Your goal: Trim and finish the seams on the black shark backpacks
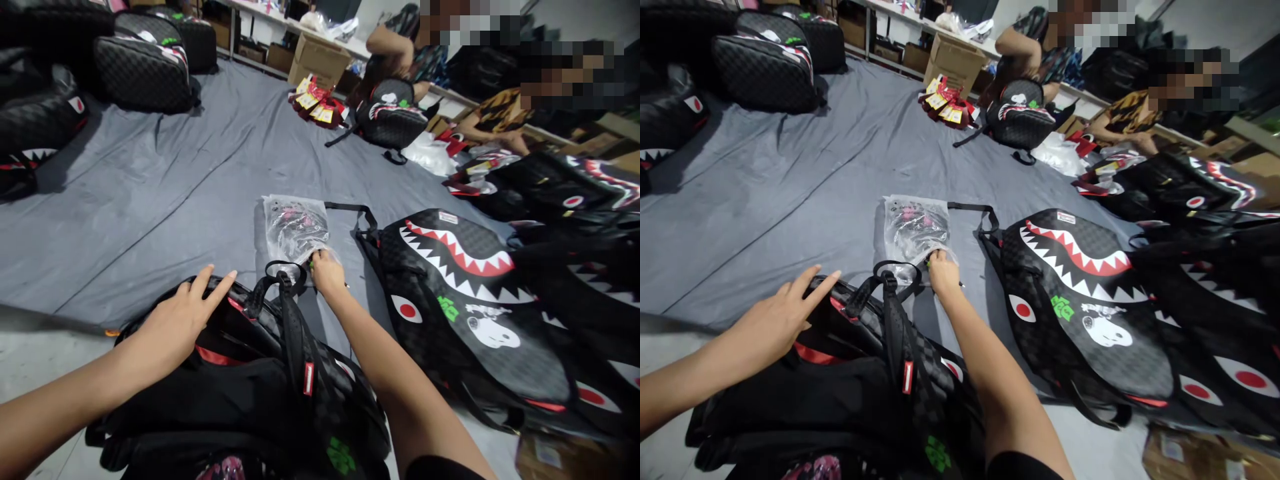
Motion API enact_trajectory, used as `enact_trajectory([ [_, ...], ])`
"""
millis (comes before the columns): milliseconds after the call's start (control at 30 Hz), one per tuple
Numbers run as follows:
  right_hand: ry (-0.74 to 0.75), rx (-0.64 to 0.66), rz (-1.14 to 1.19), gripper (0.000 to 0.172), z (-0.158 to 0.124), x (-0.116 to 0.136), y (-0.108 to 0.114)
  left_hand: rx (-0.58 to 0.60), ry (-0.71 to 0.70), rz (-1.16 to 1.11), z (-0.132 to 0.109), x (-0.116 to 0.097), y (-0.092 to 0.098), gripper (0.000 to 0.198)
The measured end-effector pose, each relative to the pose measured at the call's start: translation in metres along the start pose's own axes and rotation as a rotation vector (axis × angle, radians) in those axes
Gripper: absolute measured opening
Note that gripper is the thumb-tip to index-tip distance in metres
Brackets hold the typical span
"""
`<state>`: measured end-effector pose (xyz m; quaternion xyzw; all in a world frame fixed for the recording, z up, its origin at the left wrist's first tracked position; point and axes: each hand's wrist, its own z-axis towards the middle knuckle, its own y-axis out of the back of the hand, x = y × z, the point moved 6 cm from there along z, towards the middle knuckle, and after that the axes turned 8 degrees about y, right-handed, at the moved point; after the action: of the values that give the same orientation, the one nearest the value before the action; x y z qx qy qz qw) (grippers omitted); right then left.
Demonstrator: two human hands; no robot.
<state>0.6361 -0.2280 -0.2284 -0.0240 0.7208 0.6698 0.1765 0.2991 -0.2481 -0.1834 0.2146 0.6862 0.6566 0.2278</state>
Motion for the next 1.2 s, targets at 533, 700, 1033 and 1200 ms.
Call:
enact_trajectory([
  [533, -0.254, -0.564, 1.105, 0.021, -0.082, -0.024, 0.071, 0.023, -0.029, 0.005, -0.002, -0.003, 0.011, 0.092],
  [700, 0.077, -0.365, 1.446, 0.027, -0.136, 0.060, 0.122, 0.030, -0.011, -0.075, -0.002, -0.006, 0.013, 0.096],
  [1033, 0.416, -0.111, 0.575, 0.022, -0.161, 0.156, 0.121, -0.179, 0.132, -0.889, -0.058, 0.050, -0.041, 0.082],
  [1200, 0.551, 0.155, 0.289, 0.025, -0.157, 0.192, 0.119, -0.225, 0.152, -0.878, -0.070, 0.046, -0.064, 0.080],
])
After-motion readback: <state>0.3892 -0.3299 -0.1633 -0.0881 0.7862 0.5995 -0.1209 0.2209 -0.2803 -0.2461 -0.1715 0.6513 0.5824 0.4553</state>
